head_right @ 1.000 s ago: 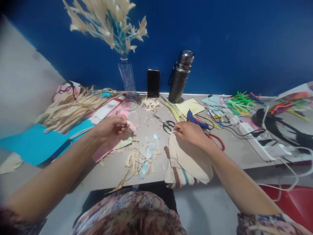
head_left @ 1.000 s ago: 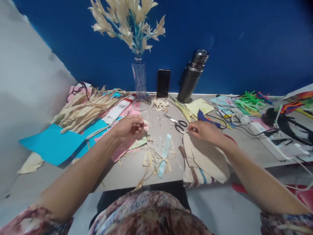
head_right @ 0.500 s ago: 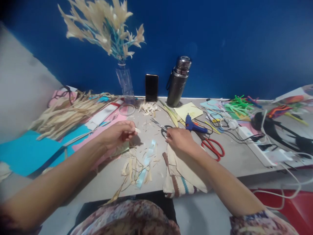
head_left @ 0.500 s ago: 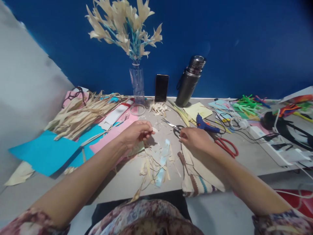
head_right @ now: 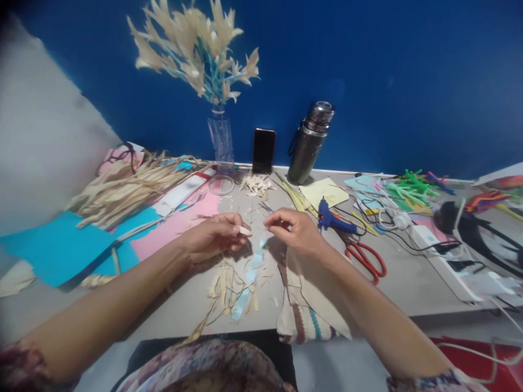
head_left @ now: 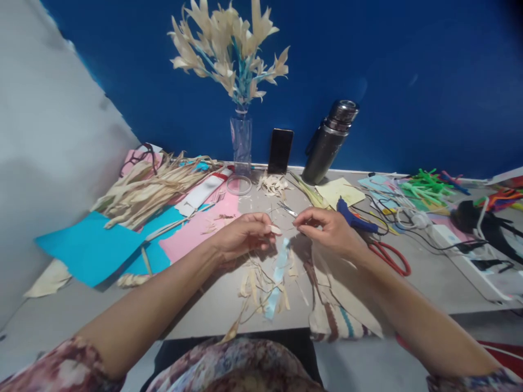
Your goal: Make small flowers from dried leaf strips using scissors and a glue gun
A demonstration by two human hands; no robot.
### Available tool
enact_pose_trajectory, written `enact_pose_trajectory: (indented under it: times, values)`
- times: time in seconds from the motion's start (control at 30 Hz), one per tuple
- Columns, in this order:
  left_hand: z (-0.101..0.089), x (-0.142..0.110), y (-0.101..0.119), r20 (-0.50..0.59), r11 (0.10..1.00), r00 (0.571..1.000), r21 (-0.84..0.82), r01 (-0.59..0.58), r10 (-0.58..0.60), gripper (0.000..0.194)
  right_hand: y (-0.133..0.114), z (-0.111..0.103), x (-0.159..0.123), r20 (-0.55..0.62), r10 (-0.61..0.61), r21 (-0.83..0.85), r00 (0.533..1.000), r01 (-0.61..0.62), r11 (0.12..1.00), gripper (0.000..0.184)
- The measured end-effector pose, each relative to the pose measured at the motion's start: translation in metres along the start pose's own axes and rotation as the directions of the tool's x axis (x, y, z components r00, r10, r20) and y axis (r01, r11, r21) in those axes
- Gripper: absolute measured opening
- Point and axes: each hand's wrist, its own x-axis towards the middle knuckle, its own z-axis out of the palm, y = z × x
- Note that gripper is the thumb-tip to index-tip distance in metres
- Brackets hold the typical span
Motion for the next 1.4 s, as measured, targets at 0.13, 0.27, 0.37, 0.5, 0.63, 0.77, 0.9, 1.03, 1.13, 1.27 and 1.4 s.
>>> enact_pose_trajectory:
  times: [0.13,0.27,0.37,0.5,0.63,0.77,0.9,1.03,1.13,1.27,1.4]
  values:
    - [0.005,-0.006,-0.003,0.109,0.992,0.994,-0.125,-0.003,0.017,0.020,-0.013,0.016,0.014,-0.119,-0.200,0.056,0.973,0.208,0.977,0.011]
    - [0.004,-0.008,-0.007,0.152,0.979,0.985,-0.196,-0.049,0.080,0.019,-0.013,0.028,0.022,-0.161,-0.293,0.068,0.943,0.307,0.949,0.010]
    - [0.001,-0.007,-0.009,0.116,0.985,0.989,-0.158,-0.069,0.088,0.020,-0.011,0.035,0.022,-0.152,-0.345,0.095,0.926,0.362,0.927,0.008]
    - [-0.001,-0.007,-0.006,0.063,0.992,0.991,-0.037,-0.117,0.119,0.022,-0.009,0.038,0.021,-0.159,-0.255,0.163,0.954,0.281,0.946,0.007]
    - [0.003,-0.012,-0.001,-0.038,0.958,0.979,0.217,-0.187,0.200,0.020,-0.002,0.028,0.023,-0.038,0.075,0.227,0.996,-0.065,0.972,0.019]
    - [0.006,-0.015,0.000,-0.070,0.859,0.966,0.476,-0.187,0.250,0.014,0.008,0.022,0.023,0.273,0.197,0.323,0.942,-0.283,0.903,0.039]
    - [0.009,-0.014,-0.002,-0.033,0.737,0.954,0.643,-0.209,0.299,0.007,0.014,0.026,0.022,0.338,0.193,0.400,0.921,-0.327,0.856,0.040]
    - [0.010,-0.012,-0.004,0.022,0.650,0.936,0.713,-0.262,0.352,0.005,0.017,0.035,0.022,0.367,0.187,0.469,0.911,-0.355,0.809,0.038]
    - [0.010,-0.012,-0.004,0.029,0.649,0.934,0.711,-0.269,0.356,0.005,0.017,0.038,0.022,0.359,0.196,0.492,0.913,-0.363,0.792,0.036]
    - [0.004,-0.011,0.000,0.012,0.778,0.959,0.582,-0.236,0.282,0.005,0.014,0.030,0.021,0.341,0.224,0.514,0.913,-0.380,0.769,0.027]
    - [-0.007,-0.006,0.004,-0.018,0.955,0.985,0.246,-0.163,0.173,0.011,0.012,0.017,0.021,0.283,0.243,0.616,0.928,-0.370,0.696,0.020]
